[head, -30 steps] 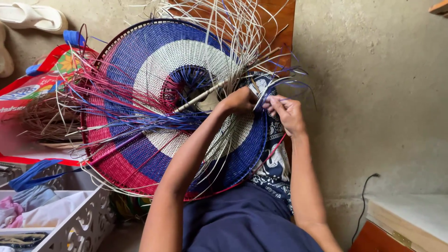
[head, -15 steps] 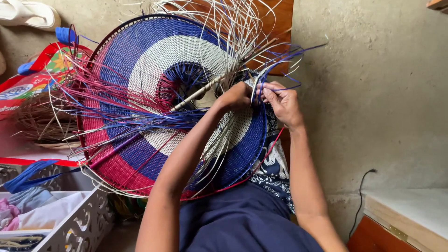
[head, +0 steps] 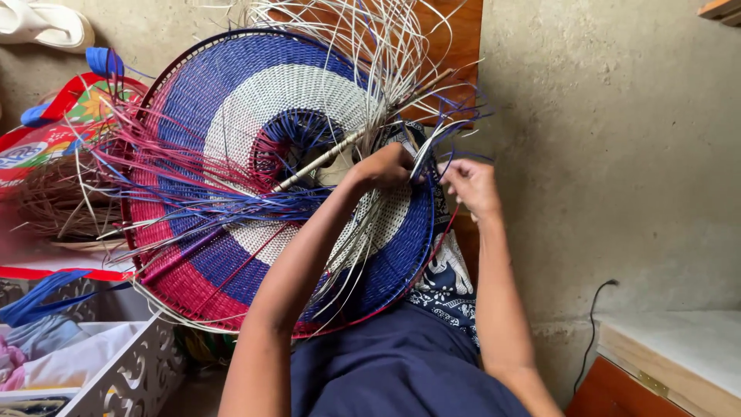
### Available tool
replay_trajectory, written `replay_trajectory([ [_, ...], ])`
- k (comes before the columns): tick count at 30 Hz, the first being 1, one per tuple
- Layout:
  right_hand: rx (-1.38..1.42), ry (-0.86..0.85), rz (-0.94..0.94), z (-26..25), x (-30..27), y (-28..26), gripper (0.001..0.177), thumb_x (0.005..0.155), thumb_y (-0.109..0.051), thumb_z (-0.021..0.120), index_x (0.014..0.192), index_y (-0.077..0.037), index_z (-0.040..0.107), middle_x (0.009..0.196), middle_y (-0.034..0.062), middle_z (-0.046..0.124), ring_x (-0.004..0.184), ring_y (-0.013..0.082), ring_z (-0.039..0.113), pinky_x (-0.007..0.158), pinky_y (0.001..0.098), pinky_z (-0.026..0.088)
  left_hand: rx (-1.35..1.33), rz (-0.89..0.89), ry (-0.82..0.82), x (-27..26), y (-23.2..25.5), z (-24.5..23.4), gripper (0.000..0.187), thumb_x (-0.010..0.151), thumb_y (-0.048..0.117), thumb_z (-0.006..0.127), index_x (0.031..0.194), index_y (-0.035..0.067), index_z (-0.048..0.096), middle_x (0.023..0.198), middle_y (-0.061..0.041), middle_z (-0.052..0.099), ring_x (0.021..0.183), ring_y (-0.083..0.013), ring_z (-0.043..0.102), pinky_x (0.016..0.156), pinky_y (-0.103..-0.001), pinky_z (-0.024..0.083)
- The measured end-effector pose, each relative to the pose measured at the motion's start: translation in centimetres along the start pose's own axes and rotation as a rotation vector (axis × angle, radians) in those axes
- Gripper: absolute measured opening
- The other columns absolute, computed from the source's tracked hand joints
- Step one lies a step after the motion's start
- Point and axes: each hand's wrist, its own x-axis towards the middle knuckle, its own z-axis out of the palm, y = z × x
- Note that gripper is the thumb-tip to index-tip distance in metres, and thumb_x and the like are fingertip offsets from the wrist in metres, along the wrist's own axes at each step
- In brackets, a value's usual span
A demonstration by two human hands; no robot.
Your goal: Weaving a circular mat using colorful fibers and a weaving stick.
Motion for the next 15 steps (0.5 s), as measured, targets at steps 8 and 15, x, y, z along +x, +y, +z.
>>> replay_trajectory([
  [8, 0.257, -0.077, 0.151, 2.2, 2.4, 1.6, 0.011, 0.091, -0.019, 0.078, 0.097, -0.01, 0.075, 0.064, 0.0007, 0.064, 0.045, 0.0057, 0.054, 0.03, 0.0138, 0.04, -0.038, 0.058, 0.034, 0.7, -1.1, 0.2, 0.018, 0.083, 0.024, 0.07, 0.086, 0.01, 0.08, 0.081, -0.013, 0.076, 0.08, -0.0306, 0.072, 0.077, -0.042, 0.052],
  [15, 0.159, -0.031, 0.078, 3.1, 5.6, 4.1, 0.013, 0.093, 0.0, 0.068, 0.08, -0.005, 0.068, 0.058, 0.0046, 0.06, 0.046, 0.0103, 0.058, 0.032, 0.0179, 0.043, 0.079, 0.027, 0.157, 4.0, -5.5, 2.6, 0.021, 0.084, 0.03, 0.07, 0.093, 0.014, 0.08, 0.088, -0.017, 0.077, 0.095, -0.044, 0.072, 0.08, -0.054, 0.054],
])
